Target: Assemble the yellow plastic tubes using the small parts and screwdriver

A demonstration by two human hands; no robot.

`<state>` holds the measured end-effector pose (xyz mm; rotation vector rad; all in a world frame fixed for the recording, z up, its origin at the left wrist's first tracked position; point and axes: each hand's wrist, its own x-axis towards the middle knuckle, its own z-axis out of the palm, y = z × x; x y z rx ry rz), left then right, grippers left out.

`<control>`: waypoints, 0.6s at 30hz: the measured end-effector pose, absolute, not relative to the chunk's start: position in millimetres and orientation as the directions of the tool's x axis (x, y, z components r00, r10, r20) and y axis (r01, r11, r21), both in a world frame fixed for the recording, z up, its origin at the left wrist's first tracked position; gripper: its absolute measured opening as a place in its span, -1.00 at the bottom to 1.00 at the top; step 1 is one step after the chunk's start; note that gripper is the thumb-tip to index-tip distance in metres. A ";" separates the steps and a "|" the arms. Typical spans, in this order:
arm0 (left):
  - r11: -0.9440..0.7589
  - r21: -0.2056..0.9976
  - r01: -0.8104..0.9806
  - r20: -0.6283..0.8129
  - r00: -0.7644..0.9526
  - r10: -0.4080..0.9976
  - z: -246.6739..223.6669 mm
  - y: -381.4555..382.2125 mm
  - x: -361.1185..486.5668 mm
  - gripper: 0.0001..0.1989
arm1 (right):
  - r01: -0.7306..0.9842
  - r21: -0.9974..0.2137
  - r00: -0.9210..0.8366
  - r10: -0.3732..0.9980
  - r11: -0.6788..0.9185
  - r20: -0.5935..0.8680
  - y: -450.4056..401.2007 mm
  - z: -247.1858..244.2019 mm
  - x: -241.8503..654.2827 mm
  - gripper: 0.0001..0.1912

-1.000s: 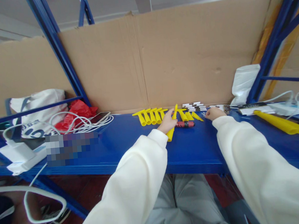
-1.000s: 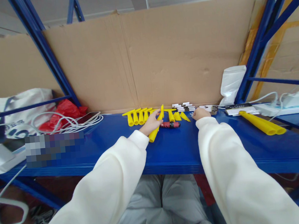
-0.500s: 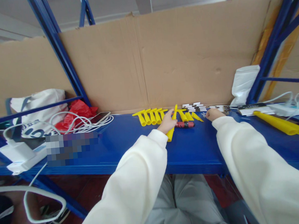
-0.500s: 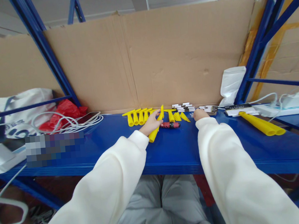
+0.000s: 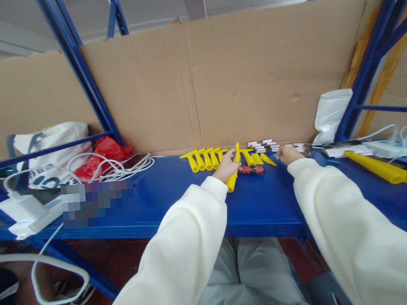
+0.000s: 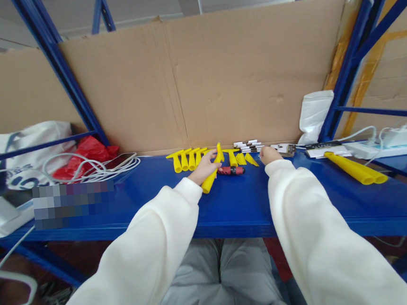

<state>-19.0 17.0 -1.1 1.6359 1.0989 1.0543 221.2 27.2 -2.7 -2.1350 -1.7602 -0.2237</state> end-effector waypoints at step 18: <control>-0.137 0.989 -0.055 0.146 0.492 0.858 5.2 7.0 -20.8 -0.26 | 0.666 -0.549 -0.055 0.767 0.505 0.639 17.6 14.0 150.5 -0.89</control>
